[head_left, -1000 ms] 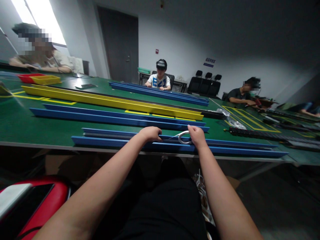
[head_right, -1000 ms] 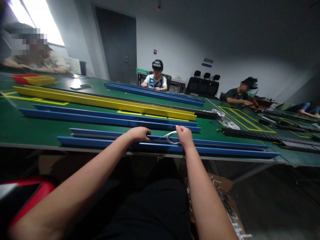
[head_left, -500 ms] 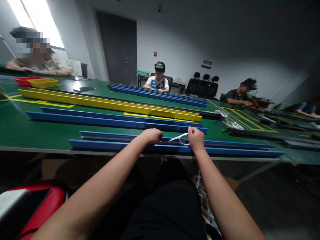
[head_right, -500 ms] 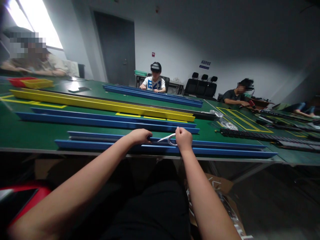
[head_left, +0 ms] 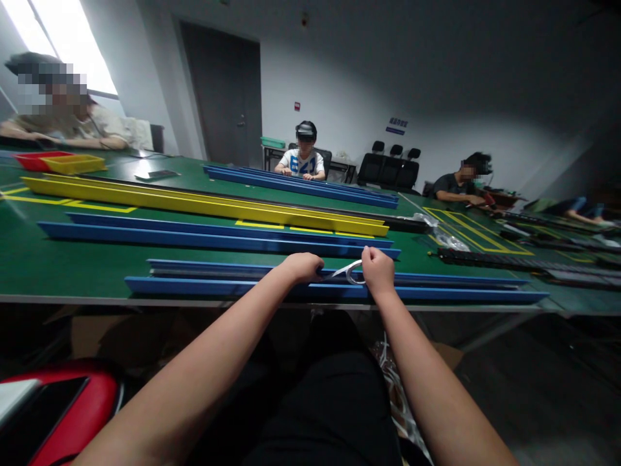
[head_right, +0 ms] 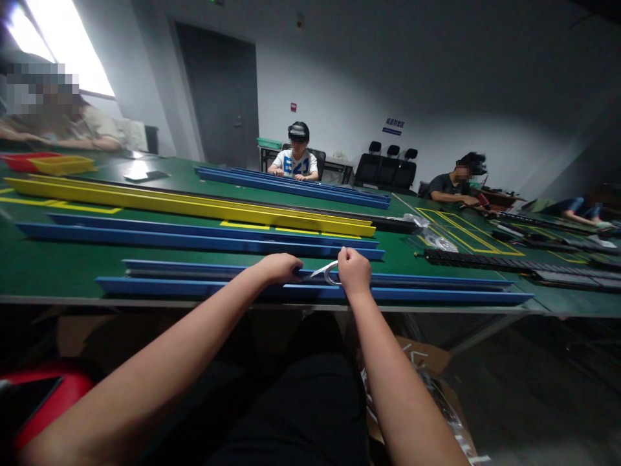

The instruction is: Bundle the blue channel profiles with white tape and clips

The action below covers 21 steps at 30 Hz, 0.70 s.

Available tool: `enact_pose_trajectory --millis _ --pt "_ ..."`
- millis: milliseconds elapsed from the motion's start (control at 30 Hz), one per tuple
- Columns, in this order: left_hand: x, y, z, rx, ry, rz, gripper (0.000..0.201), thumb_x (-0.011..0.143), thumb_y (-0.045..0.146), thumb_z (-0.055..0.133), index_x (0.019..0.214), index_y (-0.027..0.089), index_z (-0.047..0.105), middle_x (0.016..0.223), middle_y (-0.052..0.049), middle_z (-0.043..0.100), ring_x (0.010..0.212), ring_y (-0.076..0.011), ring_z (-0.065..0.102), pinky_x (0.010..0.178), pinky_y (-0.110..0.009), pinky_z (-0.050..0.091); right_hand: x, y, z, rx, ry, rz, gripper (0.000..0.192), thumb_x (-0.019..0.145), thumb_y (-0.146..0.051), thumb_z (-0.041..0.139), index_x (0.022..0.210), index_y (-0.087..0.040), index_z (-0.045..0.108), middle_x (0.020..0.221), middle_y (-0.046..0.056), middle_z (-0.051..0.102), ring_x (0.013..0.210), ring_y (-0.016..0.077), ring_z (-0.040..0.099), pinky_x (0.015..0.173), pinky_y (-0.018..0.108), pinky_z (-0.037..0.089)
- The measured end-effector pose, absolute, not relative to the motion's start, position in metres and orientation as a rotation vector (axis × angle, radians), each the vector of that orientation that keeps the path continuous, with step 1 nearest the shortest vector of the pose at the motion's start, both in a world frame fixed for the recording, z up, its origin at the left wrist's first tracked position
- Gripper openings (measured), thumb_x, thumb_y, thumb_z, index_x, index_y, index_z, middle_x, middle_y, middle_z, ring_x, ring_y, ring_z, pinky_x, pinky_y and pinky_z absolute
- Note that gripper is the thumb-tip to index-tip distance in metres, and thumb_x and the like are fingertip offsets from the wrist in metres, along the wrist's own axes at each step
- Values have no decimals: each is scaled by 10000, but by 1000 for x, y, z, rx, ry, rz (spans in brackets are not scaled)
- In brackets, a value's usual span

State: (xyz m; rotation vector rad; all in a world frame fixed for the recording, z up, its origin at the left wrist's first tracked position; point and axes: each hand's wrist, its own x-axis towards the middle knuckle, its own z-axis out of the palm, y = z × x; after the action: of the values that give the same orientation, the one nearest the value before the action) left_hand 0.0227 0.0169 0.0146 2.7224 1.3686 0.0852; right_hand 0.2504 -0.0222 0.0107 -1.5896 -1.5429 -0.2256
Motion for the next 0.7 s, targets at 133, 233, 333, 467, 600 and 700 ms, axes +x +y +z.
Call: enact_pose_trajectory --millis 133,233,333,467,600,700 --pt "27 18 12 2725 1334 99 326 741 509 589 948 275 680 945 -57 716 850 -226 650 629 -277 419 250 -21 11 -1586 -1546 -206 444 944 -436 352 565 -219 428 537 14 490 536 143 373 556 290 209" --pt "27 20 9 2739 1299 104 304 740 505 577 899 264 672 881 -52 710 782 -219 638 595 -284 395 252 -20 11 -1575 -1552 -176 436 943 -435 357 577 -217 451 545 11 501 543 143 387 560 287 215" --pt "25 20 7 2738 1293 138 329 732 537 579 891 262 667 874 -52 704 772 -216 630 595 -284 388 253 -20 10 -1559 -1558 -141 433 942 -432 366 579 -212 450 545 4 495 544 138 391 559 282 215" --pt "23 19 7 2724 1303 162 334 732 552 590 877 261 666 890 -53 705 785 -217 632 599 -282 390 254 -20 10 -1535 -1555 -106 431 937 -437 373 574 -211 420 539 -5 474 538 133 378 555 281 213" --pt "22 18 7 2713 1306 160 282 741 520 592 846 267 661 839 -39 700 752 -212 630 580 -280 379 254 -20 11 -1511 -1570 -68 428 932 -437 379 568 -214 382 533 -14 447 536 130 373 548 283 211" --pt "22 18 7 2708 1329 173 272 749 513 585 849 274 668 849 -39 703 770 -216 633 594 -285 388 254 -20 11 -1500 -1576 -49 428 934 -439 378 570 -214 370 530 -21 429 539 128 375 547 282 214"
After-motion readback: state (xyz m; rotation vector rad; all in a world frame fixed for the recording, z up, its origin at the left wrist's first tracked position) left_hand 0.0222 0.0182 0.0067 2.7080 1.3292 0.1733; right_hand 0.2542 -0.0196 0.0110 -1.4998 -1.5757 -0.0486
